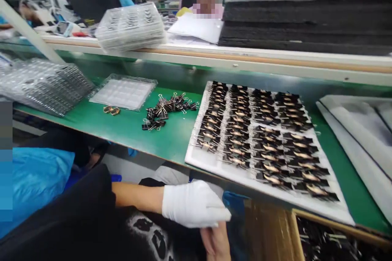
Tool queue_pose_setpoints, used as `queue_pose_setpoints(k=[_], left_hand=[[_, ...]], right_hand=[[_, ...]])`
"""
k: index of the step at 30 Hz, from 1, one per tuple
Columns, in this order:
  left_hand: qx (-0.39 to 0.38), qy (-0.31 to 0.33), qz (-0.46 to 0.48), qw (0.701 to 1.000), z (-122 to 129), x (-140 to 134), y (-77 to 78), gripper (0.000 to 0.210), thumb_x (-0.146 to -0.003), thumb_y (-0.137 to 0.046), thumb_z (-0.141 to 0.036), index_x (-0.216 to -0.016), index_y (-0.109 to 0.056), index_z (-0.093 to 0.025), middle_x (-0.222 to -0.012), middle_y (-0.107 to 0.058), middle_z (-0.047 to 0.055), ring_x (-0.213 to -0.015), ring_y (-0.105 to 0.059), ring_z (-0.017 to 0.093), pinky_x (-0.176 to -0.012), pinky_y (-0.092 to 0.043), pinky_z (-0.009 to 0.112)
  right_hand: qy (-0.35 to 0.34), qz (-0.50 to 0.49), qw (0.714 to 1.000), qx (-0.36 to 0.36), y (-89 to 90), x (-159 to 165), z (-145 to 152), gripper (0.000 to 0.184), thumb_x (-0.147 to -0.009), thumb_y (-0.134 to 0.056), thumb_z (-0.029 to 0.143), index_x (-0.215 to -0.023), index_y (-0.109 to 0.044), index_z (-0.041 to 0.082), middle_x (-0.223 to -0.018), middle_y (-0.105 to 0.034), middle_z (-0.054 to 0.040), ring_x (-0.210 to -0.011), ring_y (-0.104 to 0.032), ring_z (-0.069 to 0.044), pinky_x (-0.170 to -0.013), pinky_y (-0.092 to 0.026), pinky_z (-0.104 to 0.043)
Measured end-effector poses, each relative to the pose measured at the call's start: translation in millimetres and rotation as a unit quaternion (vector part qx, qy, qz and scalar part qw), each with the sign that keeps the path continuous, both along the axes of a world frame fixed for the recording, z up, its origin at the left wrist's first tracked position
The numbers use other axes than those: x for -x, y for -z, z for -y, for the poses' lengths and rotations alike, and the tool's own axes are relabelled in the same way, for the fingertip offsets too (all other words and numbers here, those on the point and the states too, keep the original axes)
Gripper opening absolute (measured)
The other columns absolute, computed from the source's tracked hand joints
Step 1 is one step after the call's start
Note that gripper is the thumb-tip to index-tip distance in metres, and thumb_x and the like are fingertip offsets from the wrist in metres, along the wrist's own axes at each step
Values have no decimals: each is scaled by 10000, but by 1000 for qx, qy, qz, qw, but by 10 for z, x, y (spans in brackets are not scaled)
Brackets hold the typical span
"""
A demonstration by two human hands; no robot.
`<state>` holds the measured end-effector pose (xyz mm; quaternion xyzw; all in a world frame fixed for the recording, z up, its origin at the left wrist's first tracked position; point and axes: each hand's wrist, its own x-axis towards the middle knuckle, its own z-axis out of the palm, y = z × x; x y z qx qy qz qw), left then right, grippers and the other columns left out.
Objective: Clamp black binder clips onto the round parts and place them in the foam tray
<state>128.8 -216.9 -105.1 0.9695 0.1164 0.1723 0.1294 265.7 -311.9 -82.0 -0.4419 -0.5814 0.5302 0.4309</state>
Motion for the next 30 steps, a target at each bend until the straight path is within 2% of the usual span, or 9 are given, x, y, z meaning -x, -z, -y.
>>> queue_pose_setpoints(k=[2,4,7,9,16,22,26,28,30], left_hand=[[-8,-98,16,995,-166,242,-82,219,-1032,-508,-354,-1005,-687,-230,-825,-704,12,-698,-624,180,-632,-482,360],[-27,-210,44,976,-306,447,-73,301,-1042,-456,-384,-1062,-699,-207,-855,-721,45,-748,-652,204,-690,-503,366],[-30,-393,83,915,-536,693,24,375,-1054,-375,-316,-1166,-709,-188,-1015,-749,97,-951,-692,222,-863,-549,380],[-16,-477,77,875,-719,818,111,415,-1069,-323,-243,-1250,-684,-151,-1108,-740,126,-1055,-682,226,-936,-542,393],[4,-468,-42,883,-1088,865,380,308,-1018,-568,-372,-1201,-695,-160,-1090,-704,116,-1028,-661,286,-859,-520,423],[-19,-487,-39,872,-1002,1264,84,375,-1014,-567,-459,-1309,-672,-253,-1343,-682,87,-1167,-649,242,-967,-511,387],[-45,-687,-25,725,-1167,2334,-56,380,-1074,-405,-385,-1044,-717,-171,-1028,-729,127,-1035,-672,242,-969,-487,388],[-49,-769,-36,637,-1304,2875,-5,431,-1062,-391,-401,-1081,-697,-98,-1070,-709,220,-1032,-662,323,-915,-478,449],[-32,-801,-60,595,-1425,3262,96,424,-999,-505,-464,-1067,-703,-96,-1087,-701,246,-995,-657,364,-854,-472,450]], right_hand=[[26,-79,996,41,224,215,-340,677,-985,-312,821,-1524,-526,473,-1081,-823,-52,-918,-789,-298,-717,-642,-459],[59,-189,970,142,463,488,-683,727,-860,-588,859,-1380,-683,359,-1025,-819,-79,-848,-764,-254,-708,-631,-377],[114,-299,900,295,598,798,-957,551,-706,-926,592,-1152,-780,302,-1048,-791,-54,-905,-724,-206,-798,-623,-317],[118,-285,895,321,534,876,-966,443,-714,-953,476,-1083,-790,295,-1030,-763,-31,-851,-687,-174,-756,-609,-290],[-32,-209,932,295,283,729,-915,331,-799,-905,451,-1045,-779,270,-834,-752,-33,-688,-663,-167,-686,-574,-304],[-32,-167,940,296,89,562,-1127,331,-814,-888,425,-1099,-790,289,-936,-771,-79,-802,-692,-221,-773,-606,-366],[-23,-159,947,279,-10,561,-1286,290,-820,-881,427,-1063,-793,294,-923,-740,-63,-794,-681,-213,-743,-605,-343],[-47,-162,949,265,1,586,-1375,256,-855,-857,399,-1080,-786,301,-947,-739,-57,-816,-697,-207,-750,-613,-328],[-80,-174,950,245,24,620,-1451,221,-899,-820,363,-1109,-776,310,-976,-747,-53,-850,-721,-198,-752,-616,-300]])
